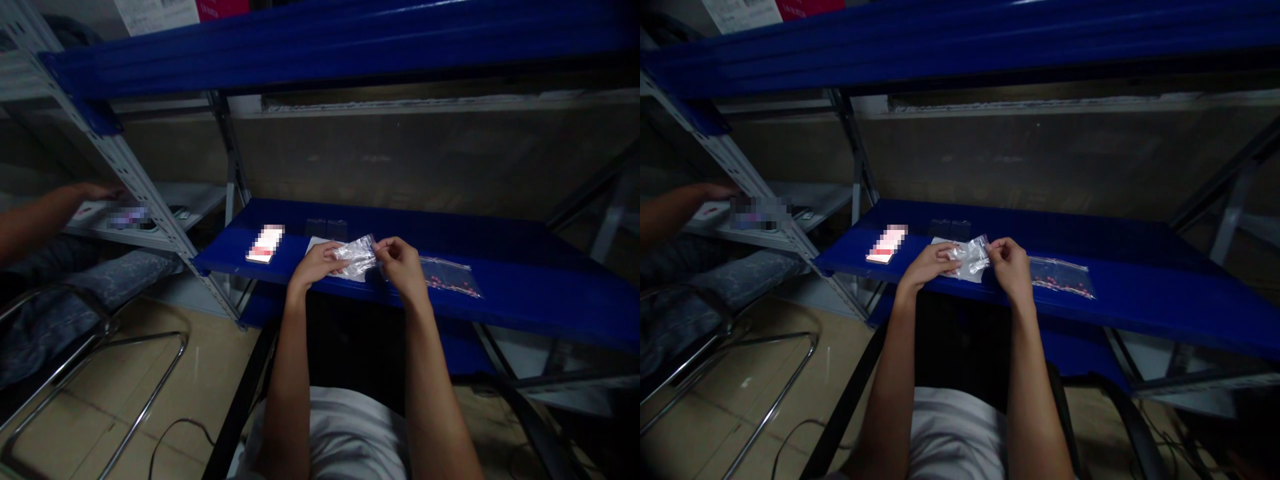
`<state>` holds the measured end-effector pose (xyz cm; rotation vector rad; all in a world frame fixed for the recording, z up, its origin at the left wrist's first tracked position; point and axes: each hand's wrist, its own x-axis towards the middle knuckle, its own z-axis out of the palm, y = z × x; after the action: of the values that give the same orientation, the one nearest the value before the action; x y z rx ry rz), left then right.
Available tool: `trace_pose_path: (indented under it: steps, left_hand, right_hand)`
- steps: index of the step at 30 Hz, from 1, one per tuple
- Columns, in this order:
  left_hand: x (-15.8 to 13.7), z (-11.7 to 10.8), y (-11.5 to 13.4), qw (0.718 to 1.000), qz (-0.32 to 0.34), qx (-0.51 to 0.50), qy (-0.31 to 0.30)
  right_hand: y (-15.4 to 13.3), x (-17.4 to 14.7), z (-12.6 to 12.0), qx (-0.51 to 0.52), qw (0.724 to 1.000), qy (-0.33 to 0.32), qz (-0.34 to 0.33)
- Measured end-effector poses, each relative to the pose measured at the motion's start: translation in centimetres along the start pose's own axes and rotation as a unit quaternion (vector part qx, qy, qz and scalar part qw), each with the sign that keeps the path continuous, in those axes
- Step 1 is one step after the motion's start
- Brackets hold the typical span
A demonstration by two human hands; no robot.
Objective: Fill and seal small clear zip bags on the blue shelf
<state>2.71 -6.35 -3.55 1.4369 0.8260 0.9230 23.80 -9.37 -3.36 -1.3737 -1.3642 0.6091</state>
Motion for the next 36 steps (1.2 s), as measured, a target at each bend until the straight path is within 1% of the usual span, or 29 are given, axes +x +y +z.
trace_pose_path:
  steps: [2,5,8,9,11,13,14,16,18,19,21,24,28,31,34,36]
  left_hand:
    - [-0.2,-0.4,0.0,1.0,-0.004,0.006,0.021]
    - [-0.5,-0.9,0.2,0.999,0.002,0.034,0.034]
    - [-0.9,-1.5,0.5,0.997,0.007,0.063,0.039]
    - [-1.1,-1.8,0.7,0.996,0.004,0.081,0.04]
    - [-1.6,-2.4,1.1,0.988,-0.007,0.145,0.052]
    - [-2.2,-2.7,1.8,0.967,-0.005,0.239,0.094]
    - [-2.5,-2.7,2.3,0.951,0.009,0.284,0.118]
    - [-3.0,-2.3,3.2,0.923,0.06,0.35,0.146]
    - [-3.2,-1.2,3.8,0.908,0.109,0.382,0.13]
    - [-3.2,-0.6,4.0,0.904,0.119,0.394,0.115]
    - [-3.1,0.6,4.1,0.895,0.115,0.42,0.098]
    - [-2.7,1.5,3.8,0.883,0.086,0.45,0.103]
    - [-2.3,0.7,3.2,0.896,0.069,0.425,0.11]
    - [-2.0,-0.2,2.7,0.909,0.09,0.392,0.114]
    - [-1.7,-0.8,2.3,0.927,0.11,0.347,0.096]
    - [-1.5,-1.0,2.0,0.931,0.12,0.331,0.096]
  right_hand:
    - [-0.6,-0.3,0.1,0.059,0.998,-0.014,0.019]
    - [-1.3,-0.9,0.2,0.139,0.986,-0.079,0.038]
    - [-1.4,-1.1,0.2,0.169,0.976,-0.128,0.049]
    - [-1.2,-1.0,0.2,0.166,0.976,-0.131,0.049]
    - [-0.8,-0.7,0.4,0.151,0.98,-0.118,0.046]
    - [-0.5,-0.4,0.9,0.13,0.987,-0.091,0.038]
    - [-0.5,-0.3,1.2,0.121,0.989,-0.077,0.033]
    - [-0.7,-0.3,2.0,0.109,0.992,-0.062,0.022]
    - [-1.1,-0.6,3.0,0.114,0.991,-0.068,0.009]
    - [-1.4,-0.8,3.4,0.121,0.99,-0.078,0.004]
    - [-1.8,-1.0,4.1,0.14,0.985,-0.101,-0.004]
    - [-2.1,-1.2,4.7,0.154,0.98,-0.123,-0.009]
    - [-2.2,-1.1,4.5,0.147,0.98,-0.133,-0.009]
    - [-2.4,-1.1,4.4,0.147,0.978,-0.148,-0.008]
    - [-2.7,-1.4,4.3,0.143,0.976,-0.163,-0.006]
    - [-2.7,-1.7,4.1,0.138,0.974,-0.177,-0.004]
